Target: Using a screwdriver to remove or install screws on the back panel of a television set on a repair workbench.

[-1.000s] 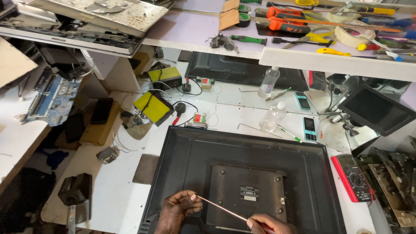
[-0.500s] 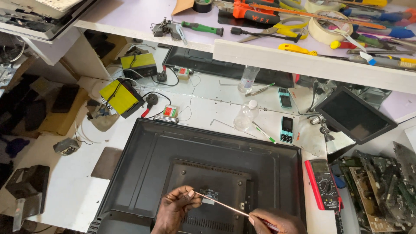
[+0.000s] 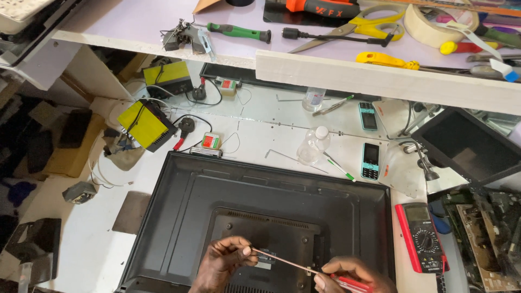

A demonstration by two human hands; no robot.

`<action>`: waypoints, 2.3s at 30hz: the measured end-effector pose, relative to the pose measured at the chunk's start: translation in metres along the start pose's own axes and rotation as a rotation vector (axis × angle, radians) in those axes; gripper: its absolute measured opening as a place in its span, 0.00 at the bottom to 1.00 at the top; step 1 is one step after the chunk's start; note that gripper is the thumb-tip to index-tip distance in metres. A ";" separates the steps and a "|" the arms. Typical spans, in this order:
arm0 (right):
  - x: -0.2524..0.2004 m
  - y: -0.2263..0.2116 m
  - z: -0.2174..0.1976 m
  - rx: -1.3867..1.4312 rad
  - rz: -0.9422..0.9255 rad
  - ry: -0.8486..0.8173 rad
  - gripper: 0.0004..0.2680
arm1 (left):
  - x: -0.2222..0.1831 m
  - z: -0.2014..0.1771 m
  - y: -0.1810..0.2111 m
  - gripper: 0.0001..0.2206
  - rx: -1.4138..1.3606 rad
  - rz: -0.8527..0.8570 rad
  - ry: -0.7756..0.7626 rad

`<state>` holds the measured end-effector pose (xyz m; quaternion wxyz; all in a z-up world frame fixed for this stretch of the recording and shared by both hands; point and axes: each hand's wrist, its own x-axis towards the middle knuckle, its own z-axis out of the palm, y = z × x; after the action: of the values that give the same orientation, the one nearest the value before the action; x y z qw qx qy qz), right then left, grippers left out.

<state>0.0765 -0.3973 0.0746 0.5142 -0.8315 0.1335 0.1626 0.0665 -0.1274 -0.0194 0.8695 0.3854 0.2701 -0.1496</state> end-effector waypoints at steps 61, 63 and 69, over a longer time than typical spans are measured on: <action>0.096 -0.034 0.105 -0.714 -0.803 -0.028 0.10 | 0.032 0.047 0.030 0.11 1.072 0.107 0.240; 0.097 -0.036 0.106 -0.721 -0.843 -0.038 0.12 | 0.031 0.046 0.028 0.11 1.066 0.133 0.224; 0.104 -0.034 0.115 -0.811 -0.893 -0.009 0.15 | 0.027 0.055 0.033 0.05 1.061 0.267 0.122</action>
<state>0.1694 -0.2851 0.0112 0.1751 -0.9363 -0.3033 -0.0277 0.1231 -0.1481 0.0149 0.5501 0.8098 0.1565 -0.1310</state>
